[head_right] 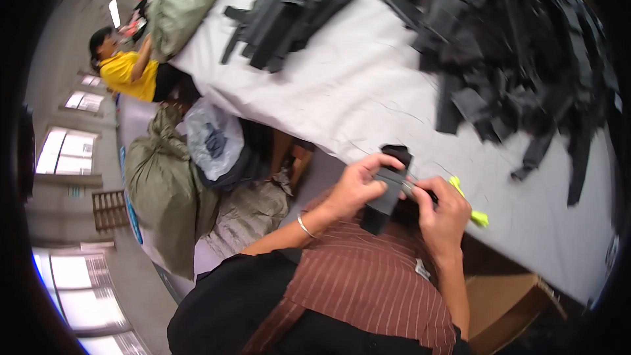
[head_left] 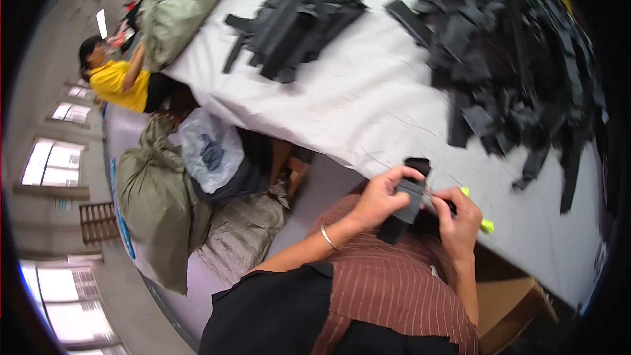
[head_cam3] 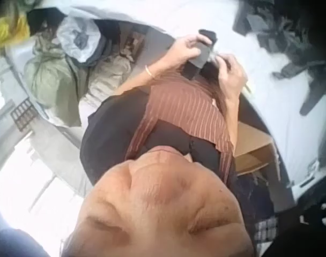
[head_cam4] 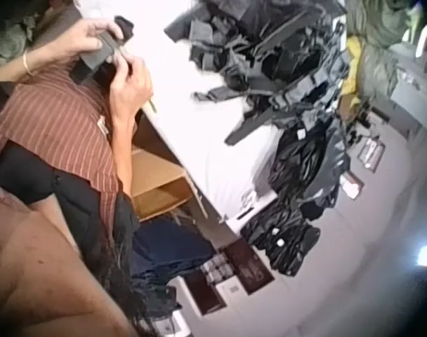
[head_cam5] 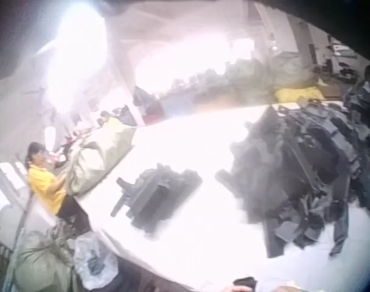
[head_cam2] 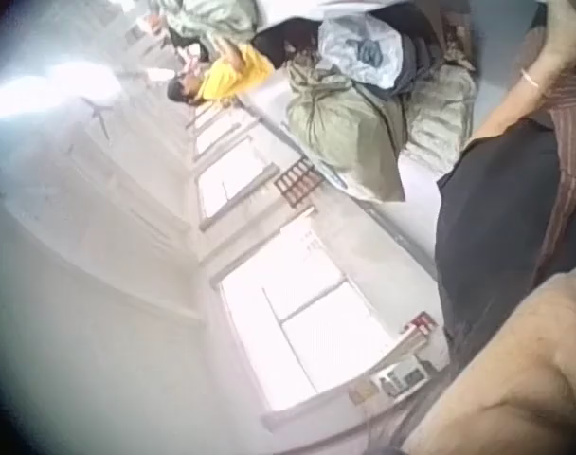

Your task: The recorder is using a pair of nippers to trim excess thread and finish small black fabric straps at a manufacturing workbench.

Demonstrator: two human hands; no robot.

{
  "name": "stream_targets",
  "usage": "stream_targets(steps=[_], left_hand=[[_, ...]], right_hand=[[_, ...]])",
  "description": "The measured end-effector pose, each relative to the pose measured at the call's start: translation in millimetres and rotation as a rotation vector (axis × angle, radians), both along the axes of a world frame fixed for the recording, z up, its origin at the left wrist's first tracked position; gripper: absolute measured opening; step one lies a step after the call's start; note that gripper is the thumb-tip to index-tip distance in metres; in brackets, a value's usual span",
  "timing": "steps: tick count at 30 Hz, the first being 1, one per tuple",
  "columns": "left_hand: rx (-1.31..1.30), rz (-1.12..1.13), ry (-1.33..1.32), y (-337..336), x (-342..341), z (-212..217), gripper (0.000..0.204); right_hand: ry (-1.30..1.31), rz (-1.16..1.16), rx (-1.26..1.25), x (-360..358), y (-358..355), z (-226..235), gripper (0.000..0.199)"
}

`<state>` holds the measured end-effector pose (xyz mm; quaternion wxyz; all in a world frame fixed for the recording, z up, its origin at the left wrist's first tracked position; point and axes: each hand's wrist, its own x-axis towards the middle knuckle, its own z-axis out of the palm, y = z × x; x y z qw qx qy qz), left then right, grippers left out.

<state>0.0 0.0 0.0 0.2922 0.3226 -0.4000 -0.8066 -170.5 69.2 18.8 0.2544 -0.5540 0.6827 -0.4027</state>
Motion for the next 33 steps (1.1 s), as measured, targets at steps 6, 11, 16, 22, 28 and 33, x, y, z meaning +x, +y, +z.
stream_targets(steps=[6,11,16,22,28,33], left_hand=[[-0.126,0.067,-0.076,-6,1,-10,0.021],[-0.284,-0.025,-0.132,4,-6,-1,0.012],[-0.495,-0.138,-0.224,10,-10,29,0.013],[-0.693,-0.225,-0.255,14,-4,46,0.018],[-0.76,-0.231,-0.266,22,0,57,0.027],[-1.26,0.051,-0.472,12,12,73,0.024]], right_hand=[[-0.421,-0.116,-0.025,2,-5,-12,0.014],[-0.363,-0.116,-0.085,9,-15,7,0.024],[-0.115,0.001,-0.289,2,-17,3,0.024],[-0.319,-0.066,-0.319,1,-9,9,0.016],[-0.718,-0.189,-0.222,-7,-2,4,0.015],[-0.766,-0.239,-0.28,-8,-2,3,0.013]])
